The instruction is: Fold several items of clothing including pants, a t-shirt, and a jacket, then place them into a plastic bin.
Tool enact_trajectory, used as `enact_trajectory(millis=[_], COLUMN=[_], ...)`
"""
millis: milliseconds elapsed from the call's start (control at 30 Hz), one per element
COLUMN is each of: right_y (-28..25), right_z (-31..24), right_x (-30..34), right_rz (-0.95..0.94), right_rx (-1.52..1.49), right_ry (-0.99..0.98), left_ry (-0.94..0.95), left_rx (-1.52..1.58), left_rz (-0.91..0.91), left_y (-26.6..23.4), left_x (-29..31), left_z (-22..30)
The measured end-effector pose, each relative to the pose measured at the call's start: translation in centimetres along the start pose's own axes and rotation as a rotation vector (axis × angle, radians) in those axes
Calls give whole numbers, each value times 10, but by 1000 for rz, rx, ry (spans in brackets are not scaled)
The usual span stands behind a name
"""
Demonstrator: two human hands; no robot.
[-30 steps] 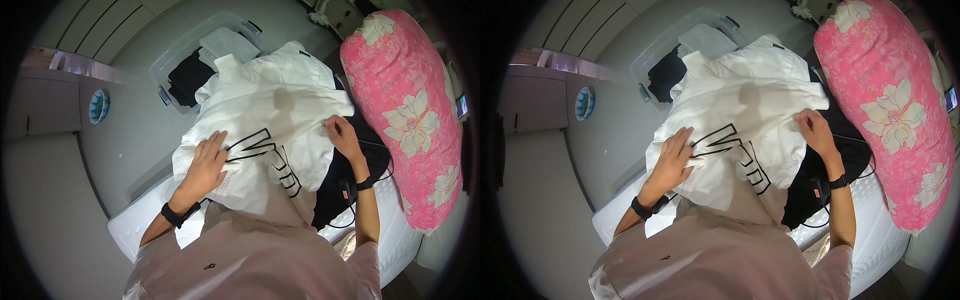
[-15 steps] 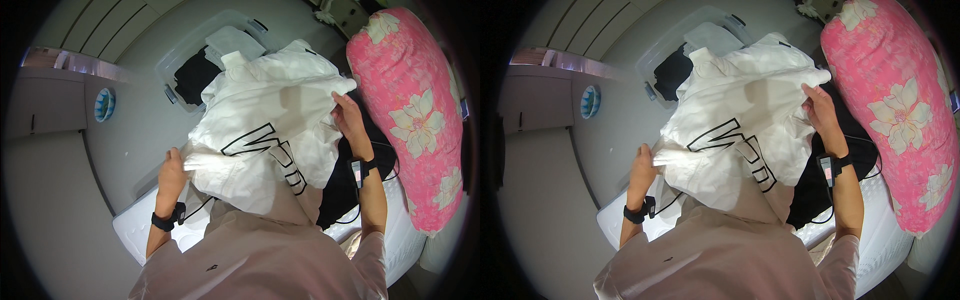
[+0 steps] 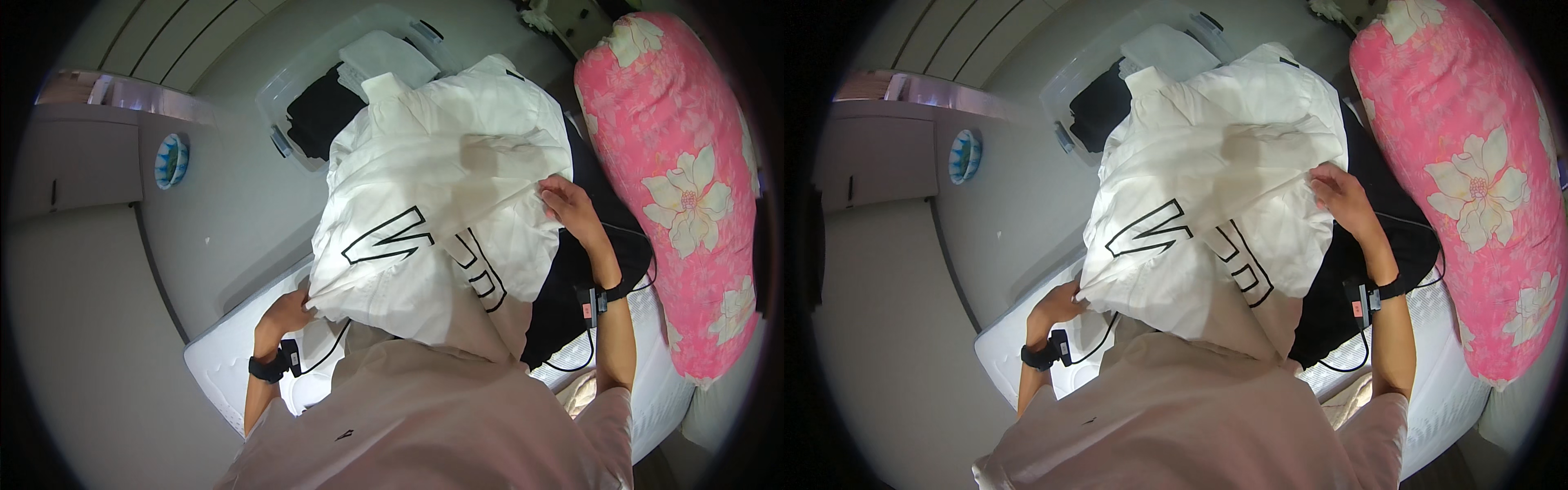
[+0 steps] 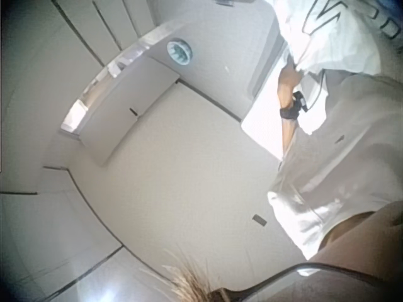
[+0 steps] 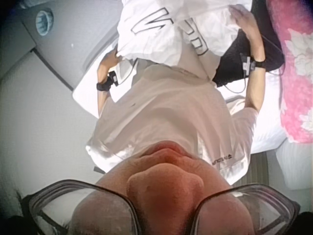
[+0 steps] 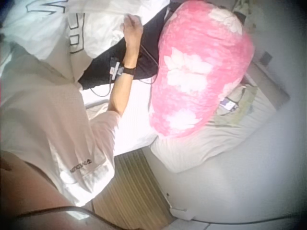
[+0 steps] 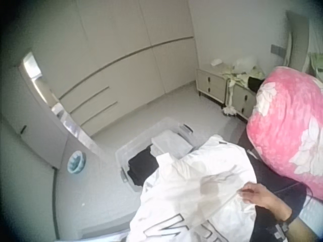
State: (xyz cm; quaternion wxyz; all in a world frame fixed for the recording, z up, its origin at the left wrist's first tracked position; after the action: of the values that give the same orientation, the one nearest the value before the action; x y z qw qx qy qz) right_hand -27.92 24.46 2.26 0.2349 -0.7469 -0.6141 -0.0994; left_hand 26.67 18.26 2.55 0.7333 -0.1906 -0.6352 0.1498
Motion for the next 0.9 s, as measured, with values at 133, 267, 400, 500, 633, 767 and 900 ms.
enact_trajectory(millis=[133,267,400,500,633,767,900], right_y=[-3,34,77,92,98,99,94], right_z=[-46,-69,-49,-27,-42,-33,-30], right_x=[43,109,165,184,183,171,169], right_rz=[144,-82,-406,-333,-310,-304,-226], right_rx=[370,796,871,1122,983,941,699], right_ry=[-222,-495,-418,-519,-494,-612,-687], left_ry=[95,310,257,111,20,178,320], left_rx=[292,904,1416,1274,1472,1710,1664], left_rz=[-139,-330,-589,-378,-310,-216,-230], left_y=[7,9,18,22,4,-32,-39], left_x=[-9,-25,-31,-32,-41,-14,15], left_z=[-8,-24,-33,-27,-68,-62,-37])
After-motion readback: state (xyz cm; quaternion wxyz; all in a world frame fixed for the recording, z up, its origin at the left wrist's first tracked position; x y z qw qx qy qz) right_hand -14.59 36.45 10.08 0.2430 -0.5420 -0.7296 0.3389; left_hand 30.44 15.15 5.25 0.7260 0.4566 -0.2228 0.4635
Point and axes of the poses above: each hand's wrist, its own x-axis away from the middle knuckle, its own y-axis out of the palm, z = x × y, the point moved 6 cm from there along -x, towards the middle knuckle, and after that the axes turned 5 degrees about -y, right-handed, at the moved point
